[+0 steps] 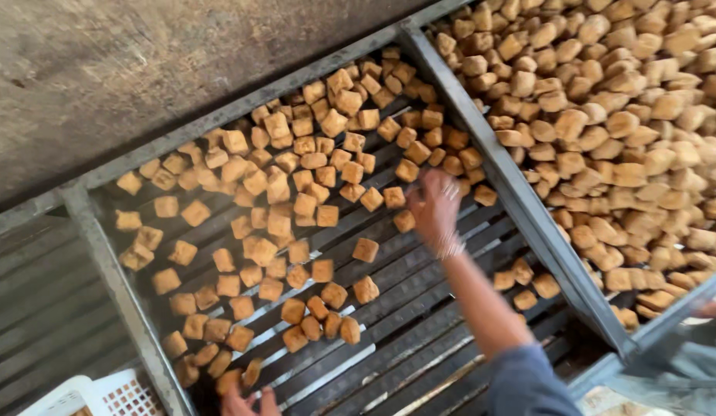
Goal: The person picks small brown food items from a metal slatted tray and places them into a white plastic basket. The person arranges the items in rows within the basket while continuing to transfer them from the tray.
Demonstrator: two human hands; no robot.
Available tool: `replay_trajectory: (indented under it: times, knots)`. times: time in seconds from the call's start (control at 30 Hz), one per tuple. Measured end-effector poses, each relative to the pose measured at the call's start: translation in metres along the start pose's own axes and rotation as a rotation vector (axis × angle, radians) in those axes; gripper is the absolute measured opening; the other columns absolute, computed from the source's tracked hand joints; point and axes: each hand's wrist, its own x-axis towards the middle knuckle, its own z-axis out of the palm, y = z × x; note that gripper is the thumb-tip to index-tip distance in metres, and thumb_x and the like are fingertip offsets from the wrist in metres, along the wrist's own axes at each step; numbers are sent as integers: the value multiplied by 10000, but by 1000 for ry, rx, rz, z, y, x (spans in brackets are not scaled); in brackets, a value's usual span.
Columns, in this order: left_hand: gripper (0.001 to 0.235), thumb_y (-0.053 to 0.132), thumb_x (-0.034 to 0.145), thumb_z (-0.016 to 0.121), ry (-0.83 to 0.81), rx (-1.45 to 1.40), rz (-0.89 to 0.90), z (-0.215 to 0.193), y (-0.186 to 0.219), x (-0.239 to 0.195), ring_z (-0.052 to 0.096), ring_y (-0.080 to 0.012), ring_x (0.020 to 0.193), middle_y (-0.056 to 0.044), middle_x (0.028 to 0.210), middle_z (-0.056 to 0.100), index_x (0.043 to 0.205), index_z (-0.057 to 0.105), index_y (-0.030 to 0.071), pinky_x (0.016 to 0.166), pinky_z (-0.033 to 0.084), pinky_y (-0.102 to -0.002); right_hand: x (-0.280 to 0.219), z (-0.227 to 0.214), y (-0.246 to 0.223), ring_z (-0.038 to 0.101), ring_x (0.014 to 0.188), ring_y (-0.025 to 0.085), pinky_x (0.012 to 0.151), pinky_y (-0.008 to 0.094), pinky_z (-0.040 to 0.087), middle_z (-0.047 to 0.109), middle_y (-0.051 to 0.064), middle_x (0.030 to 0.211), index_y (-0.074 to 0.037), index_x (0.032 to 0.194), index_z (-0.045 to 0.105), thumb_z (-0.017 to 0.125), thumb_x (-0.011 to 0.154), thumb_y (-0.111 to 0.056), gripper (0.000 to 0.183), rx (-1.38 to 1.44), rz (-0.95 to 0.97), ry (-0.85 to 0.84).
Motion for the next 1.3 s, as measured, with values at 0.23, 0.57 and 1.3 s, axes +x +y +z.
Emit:
replay_trajectory:
  times: [0.23, 0.57, 1.3]
  knots:
    - [796, 458, 883, 684, 109, 17, 62, -4, 34, 66, 400, -526, 1420, -326, 1585, 368, 1554, 423, 119, 1135, 363, -611, 165, 65, 59, 449, 1252, 544, 936, 737, 372, 407, 226, 1473, -160, 1500, 456, 683, 819, -563, 823, -187, 424, -466]
    - [693, 517, 953, 641, 66, 139, 118, -15, 99, 108, 446, -514, 1413, -293, 1568, 454, 1532, 476, 173, 1125, 377, -650, 34, 18, -92, 358, 1379, 519, 998, 806, 284, 342, 233, 1526, -220, 1523, 393, 689, 813, -617, 866, -130, -61, -822]
    - [750, 535, 924, 616, 10, 136, 199, -46, 102, 136, 352, -660, 1289, -398, 1536, 339, 1561, 471, 167, 892, 347, -747, 3, -21, 37, 391, 1354, 474, 977, 772, 316, 446, 139, 1512, -284, 1395, 591, 552, 918, -674, 618, -289, 552, -523]
